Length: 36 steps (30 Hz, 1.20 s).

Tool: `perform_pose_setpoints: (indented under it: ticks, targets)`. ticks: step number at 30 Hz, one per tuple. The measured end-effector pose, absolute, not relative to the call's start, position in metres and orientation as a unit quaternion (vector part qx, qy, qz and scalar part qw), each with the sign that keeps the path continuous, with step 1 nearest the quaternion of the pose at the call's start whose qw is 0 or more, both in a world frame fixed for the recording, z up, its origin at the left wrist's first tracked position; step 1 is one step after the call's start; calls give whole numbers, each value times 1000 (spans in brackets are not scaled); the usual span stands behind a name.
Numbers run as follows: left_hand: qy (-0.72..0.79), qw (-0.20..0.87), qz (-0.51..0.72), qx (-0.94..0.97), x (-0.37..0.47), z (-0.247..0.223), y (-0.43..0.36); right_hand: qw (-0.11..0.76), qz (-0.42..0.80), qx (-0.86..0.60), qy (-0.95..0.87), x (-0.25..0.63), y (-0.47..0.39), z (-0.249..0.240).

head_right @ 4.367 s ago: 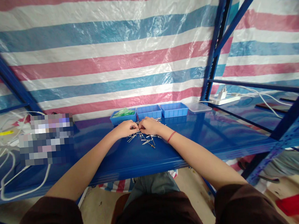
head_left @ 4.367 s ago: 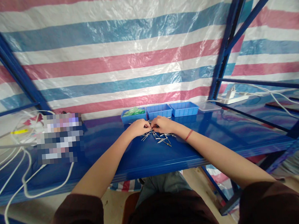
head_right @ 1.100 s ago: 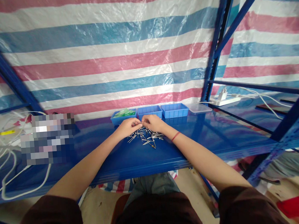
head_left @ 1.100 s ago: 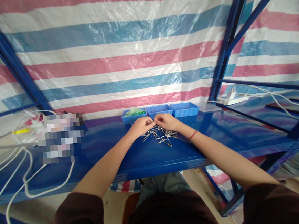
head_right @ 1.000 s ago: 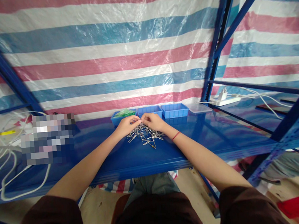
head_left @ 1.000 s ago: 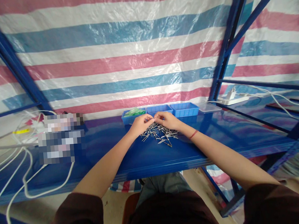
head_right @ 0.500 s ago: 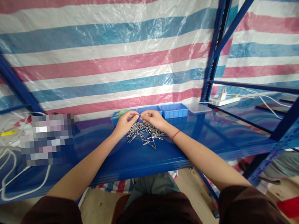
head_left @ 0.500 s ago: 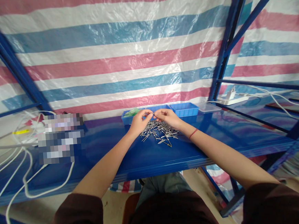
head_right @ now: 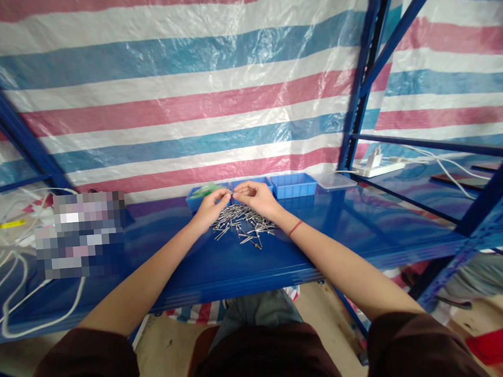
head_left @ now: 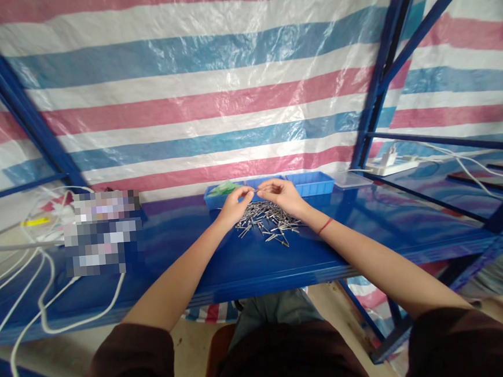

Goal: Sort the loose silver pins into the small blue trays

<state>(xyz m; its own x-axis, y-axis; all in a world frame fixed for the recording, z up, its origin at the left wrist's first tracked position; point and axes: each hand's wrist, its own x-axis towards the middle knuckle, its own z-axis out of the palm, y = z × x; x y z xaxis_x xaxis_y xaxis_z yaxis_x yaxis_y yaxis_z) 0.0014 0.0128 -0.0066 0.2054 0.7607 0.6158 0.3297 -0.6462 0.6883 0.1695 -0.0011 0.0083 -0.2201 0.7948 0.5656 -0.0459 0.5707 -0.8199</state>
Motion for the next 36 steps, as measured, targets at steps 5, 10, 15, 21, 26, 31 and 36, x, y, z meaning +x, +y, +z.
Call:
perform_pose_setpoints:
  ticks: [5, 10, 15, 21, 26, 31, 36]
  targets:
    - [406, 184, 467, 764, 4, -8, 11, 533, 298, -274, -743, 170, 3, 8]
    - [415, 90, 449, 786, 2, -8, 10, 568, 97, -352, -737, 184, 30, 9]
    - [407, 30, 279, 869, -3, -1, 0, 453, -41, -435, -777, 204, 52, 3]
    - [436, 29, 204, 876, -5, 4, -9, 404, -66, -404, -818, 202, 35, 6]
    - [463, 2, 211, 861, 2, 0, -12, 379, -31, -334, -862, 189, 15, 11]
    - [466, -53, 185, 863, 8, -6, -14, 362, -27, -339, -868, 185, 7, 14]
    - [501, -56, 244, 828, 8, -7, -12, 347, 57, -396, -848, 188, 12, 7]
